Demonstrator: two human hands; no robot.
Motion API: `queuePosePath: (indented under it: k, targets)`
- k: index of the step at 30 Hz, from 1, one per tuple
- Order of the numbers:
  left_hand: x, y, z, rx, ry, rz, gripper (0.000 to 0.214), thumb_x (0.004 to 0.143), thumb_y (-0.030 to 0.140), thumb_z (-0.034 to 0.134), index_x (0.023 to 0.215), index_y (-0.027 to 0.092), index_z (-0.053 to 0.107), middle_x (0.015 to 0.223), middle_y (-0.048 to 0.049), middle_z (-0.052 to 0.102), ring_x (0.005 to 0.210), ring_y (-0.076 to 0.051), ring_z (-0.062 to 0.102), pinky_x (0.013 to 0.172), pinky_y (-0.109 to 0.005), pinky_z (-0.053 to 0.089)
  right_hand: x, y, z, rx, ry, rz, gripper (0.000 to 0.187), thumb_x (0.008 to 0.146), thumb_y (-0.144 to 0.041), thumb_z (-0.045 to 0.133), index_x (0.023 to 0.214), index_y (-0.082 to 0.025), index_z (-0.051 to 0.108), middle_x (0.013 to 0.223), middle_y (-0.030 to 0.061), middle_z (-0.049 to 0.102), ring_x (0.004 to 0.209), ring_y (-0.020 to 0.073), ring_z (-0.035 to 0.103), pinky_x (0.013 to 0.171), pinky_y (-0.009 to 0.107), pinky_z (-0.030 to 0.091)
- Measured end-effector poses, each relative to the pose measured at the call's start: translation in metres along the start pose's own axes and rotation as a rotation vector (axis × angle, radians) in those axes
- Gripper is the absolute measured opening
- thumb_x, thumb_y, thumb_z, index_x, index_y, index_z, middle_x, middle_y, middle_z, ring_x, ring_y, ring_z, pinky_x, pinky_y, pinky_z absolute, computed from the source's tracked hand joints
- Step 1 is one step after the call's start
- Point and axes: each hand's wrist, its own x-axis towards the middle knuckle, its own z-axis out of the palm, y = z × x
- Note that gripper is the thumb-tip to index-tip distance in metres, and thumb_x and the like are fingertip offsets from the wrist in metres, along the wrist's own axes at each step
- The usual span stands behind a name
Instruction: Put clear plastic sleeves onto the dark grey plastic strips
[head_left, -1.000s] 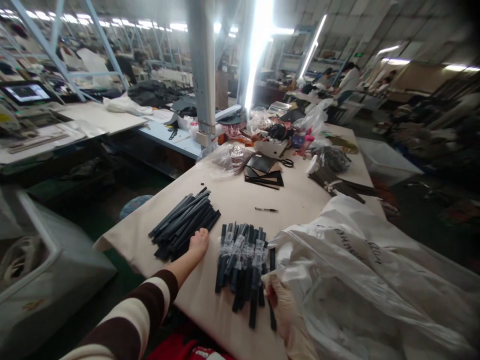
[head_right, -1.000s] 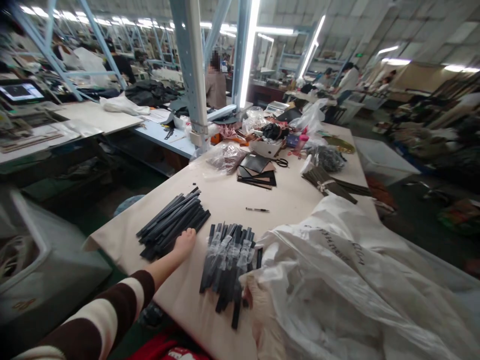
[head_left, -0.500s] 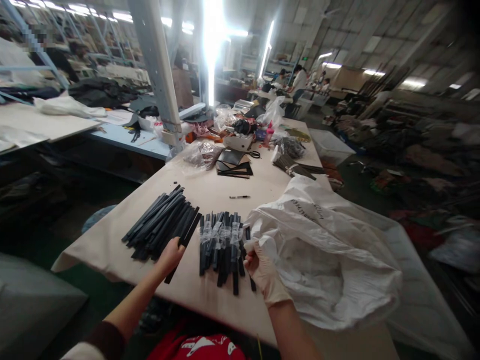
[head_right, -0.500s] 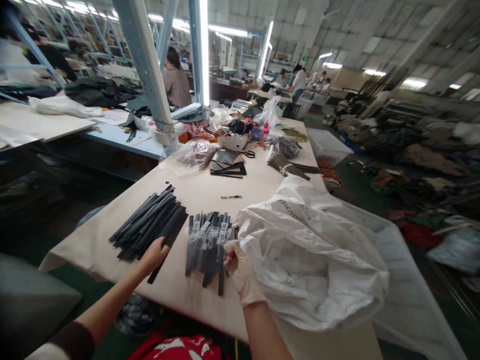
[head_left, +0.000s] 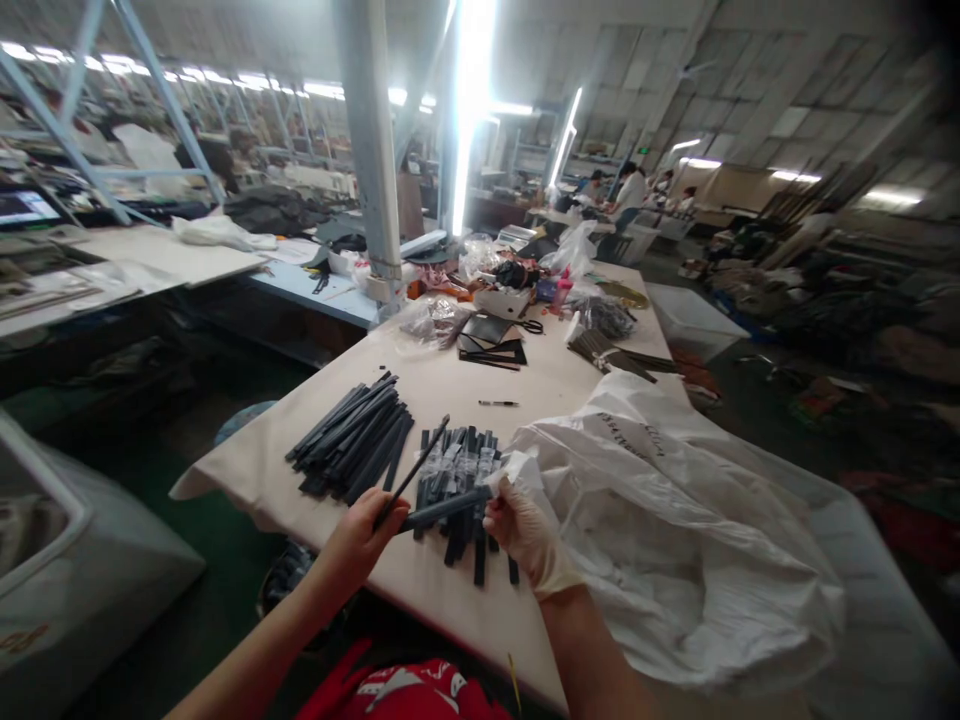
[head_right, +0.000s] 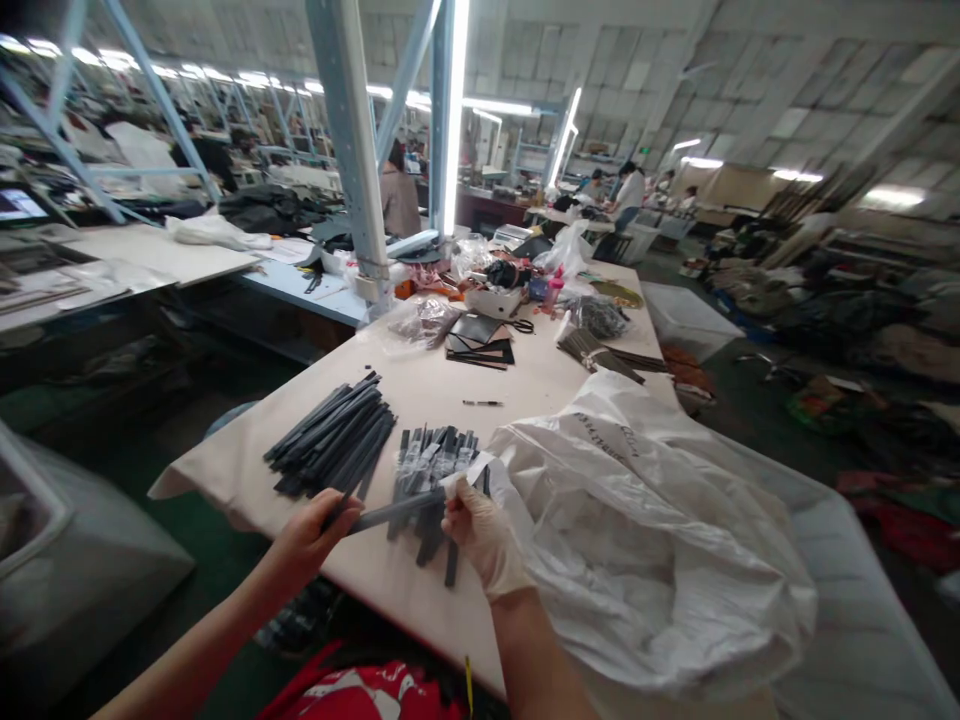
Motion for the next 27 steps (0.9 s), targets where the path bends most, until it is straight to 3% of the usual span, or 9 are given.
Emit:
queuePosePath:
  k: [7,13,20,23,27]
  targets:
    - [-0.015,0.001,-0.001,0.160,-0.011,0.074,0.029,0.089,0.038,0.038,0.083,0.017,0.057,0.082,-0.0036,0.051,0.072,-0.017,0.056,0.071,-0.030,0.045,-0.019,-0.004,0.003,-0.286,0.070,-0.048,0.036,0.059,-0.046,0.077,0.060,-0.013,0.062,0.054,-0.0001,0.059,0.043,0.0049,0.048,0.042,0.016,0.038]
    - [-0.021,0.006,-0.003,0.157,-0.008,0.089,0.030,0.090,0.039,0.037,0.082,0.017,0.057,0.079,-0.0024,0.050,0.070,-0.016,0.054,0.067,-0.028,0.044,-0.023,-0.008,-0.010,-0.105,0.114,-0.001,0.039,0.051,-0.045,0.081,0.062,-0.015,0.060,0.052,-0.0025,0.058,0.044,0.0058,0.048,0.041,0.017,0.039]
    - [-0.018,0.009,-0.004,0.168,-0.034,0.113,0.028,0.089,0.037,0.038,0.083,0.017,0.058,0.079,-0.0022,0.050,0.069,-0.015,0.054,0.068,-0.027,0.045,-0.030,-0.009,-0.009,-0.209,0.079,0.008,0.041,0.052,-0.048,0.080,0.061,-0.014,0.059,0.051,-0.0024,0.056,0.045,0.0060,0.048,0.042,0.017,0.037]
    - [-0.016,0.010,0.008,0.171,0.005,0.089,0.025,0.089,0.033,0.040,0.087,0.017,0.059,0.084,-0.0039,0.053,0.072,-0.016,0.056,0.072,-0.029,0.046,-0.030,0.000,0.005,-0.366,0.091,0.020,0.039,0.054,-0.047,0.079,0.063,-0.013,0.061,0.054,-0.0009,0.058,0.046,0.0064,0.047,0.043,0.018,0.035]
    - [-0.026,0.012,0.041,0.077,0.044,-0.003,0.020,0.087,0.025,0.044,0.093,0.017,0.062,0.089,-0.0060,0.058,0.081,-0.017,0.058,0.077,-0.027,0.046,-0.035,0.025,0.019,-0.592,0.060,0.043,0.041,0.057,-0.050,0.076,0.071,-0.013,0.066,0.058,0.0003,0.058,0.051,0.0089,0.047,0.046,0.020,0.036]
